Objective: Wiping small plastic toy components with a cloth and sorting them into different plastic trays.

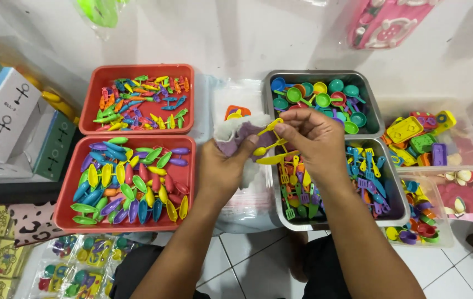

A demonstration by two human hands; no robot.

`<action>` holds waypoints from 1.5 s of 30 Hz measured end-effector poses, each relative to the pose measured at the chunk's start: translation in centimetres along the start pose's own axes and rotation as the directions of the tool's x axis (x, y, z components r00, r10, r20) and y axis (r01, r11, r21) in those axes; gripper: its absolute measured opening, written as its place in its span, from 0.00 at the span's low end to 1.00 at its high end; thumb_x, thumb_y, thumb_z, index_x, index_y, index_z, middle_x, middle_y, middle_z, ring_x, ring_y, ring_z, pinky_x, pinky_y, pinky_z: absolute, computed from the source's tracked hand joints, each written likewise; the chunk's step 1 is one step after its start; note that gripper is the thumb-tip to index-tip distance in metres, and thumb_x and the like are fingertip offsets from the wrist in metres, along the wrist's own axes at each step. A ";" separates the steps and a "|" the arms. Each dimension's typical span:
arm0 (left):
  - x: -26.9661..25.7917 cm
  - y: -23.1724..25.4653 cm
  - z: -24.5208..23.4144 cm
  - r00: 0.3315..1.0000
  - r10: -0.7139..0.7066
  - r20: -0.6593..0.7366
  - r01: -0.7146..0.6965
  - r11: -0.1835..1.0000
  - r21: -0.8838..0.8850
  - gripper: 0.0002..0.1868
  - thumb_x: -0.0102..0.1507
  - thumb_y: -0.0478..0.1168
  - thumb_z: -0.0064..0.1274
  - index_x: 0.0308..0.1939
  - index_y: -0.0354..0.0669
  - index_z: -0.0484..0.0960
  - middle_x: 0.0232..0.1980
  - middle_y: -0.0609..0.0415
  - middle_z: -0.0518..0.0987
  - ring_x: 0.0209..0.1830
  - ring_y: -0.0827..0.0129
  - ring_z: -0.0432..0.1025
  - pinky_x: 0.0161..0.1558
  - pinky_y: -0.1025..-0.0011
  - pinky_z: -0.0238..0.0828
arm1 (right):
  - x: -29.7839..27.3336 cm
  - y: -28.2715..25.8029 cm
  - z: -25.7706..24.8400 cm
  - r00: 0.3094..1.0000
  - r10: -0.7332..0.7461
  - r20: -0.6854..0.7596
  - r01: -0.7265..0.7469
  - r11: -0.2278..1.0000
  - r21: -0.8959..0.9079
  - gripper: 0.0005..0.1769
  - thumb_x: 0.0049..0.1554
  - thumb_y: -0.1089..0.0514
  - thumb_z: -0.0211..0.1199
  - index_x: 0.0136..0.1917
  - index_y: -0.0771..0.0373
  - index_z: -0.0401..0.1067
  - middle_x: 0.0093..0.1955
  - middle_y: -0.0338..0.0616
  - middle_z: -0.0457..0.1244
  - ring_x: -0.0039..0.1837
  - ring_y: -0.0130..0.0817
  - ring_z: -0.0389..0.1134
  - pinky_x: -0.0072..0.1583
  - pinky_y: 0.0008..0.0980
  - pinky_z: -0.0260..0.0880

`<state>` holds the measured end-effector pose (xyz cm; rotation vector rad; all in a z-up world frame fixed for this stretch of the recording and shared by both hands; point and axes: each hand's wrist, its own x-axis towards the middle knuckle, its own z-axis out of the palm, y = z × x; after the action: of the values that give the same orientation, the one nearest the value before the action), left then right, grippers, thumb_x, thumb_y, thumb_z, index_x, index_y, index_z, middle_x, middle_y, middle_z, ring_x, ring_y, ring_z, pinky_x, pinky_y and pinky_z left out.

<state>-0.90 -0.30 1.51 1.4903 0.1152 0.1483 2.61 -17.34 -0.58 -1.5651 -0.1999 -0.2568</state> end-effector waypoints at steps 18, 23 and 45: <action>0.5 -1.4 -0.6 0.982 -0.096 0.162 0.123 0.978 -0.169 0.19 0.65 0.46 0.59 0.23 0.41 0.78 0.17 0.58 0.70 0.18 0.76 0.64 0.24 0.77 0.59 | -0.6 0.4 0.4 1.000 -0.019 0.025 0.019 1.000 -0.006 0.12 0.58 0.70 0.66 0.57 0.70 0.76 0.41 0.50 0.70 0.42 0.33 0.73 0.48 0.33 0.77; 2.5 -4.6 -2.5 0.876 -0.263 0.404 0.449 0.749 -0.487 0.26 0.68 0.55 0.41 0.52 0.36 0.82 0.44 0.47 0.82 0.39 0.59 0.78 0.42 0.62 0.75 | -0.7 -1.0 0.3 0.997 -0.076 0.025 0.076 0.997 -0.026 0.09 0.60 0.69 0.65 0.55 0.70 0.77 0.40 0.46 0.69 0.43 0.27 0.69 0.46 0.28 0.74; 2.0 -5.3 -0.8 0.908 -0.239 0.344 0.371 0.839 -0.398 0.15 0.63 0.44 0.62 0.46 0.36 0.81 0.34 0.44 0.83 0.28 0.55 0.81 0.21 0.60 0.79 | -0.8 -2.5 -2.0 0.963 -0.170 0.209 0.212 0.957 -0.199 0.05 0.55 0.70 0.68 0.46 0.68 0.80 0.34 0.50 0.69 0.39 0.31 0.70 0.39 0.33 0.72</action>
<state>1.06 0.44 -3.85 0.9881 0.0817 -0.2875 1.04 -19.30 1.54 -1.7940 -0.4893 -0.2884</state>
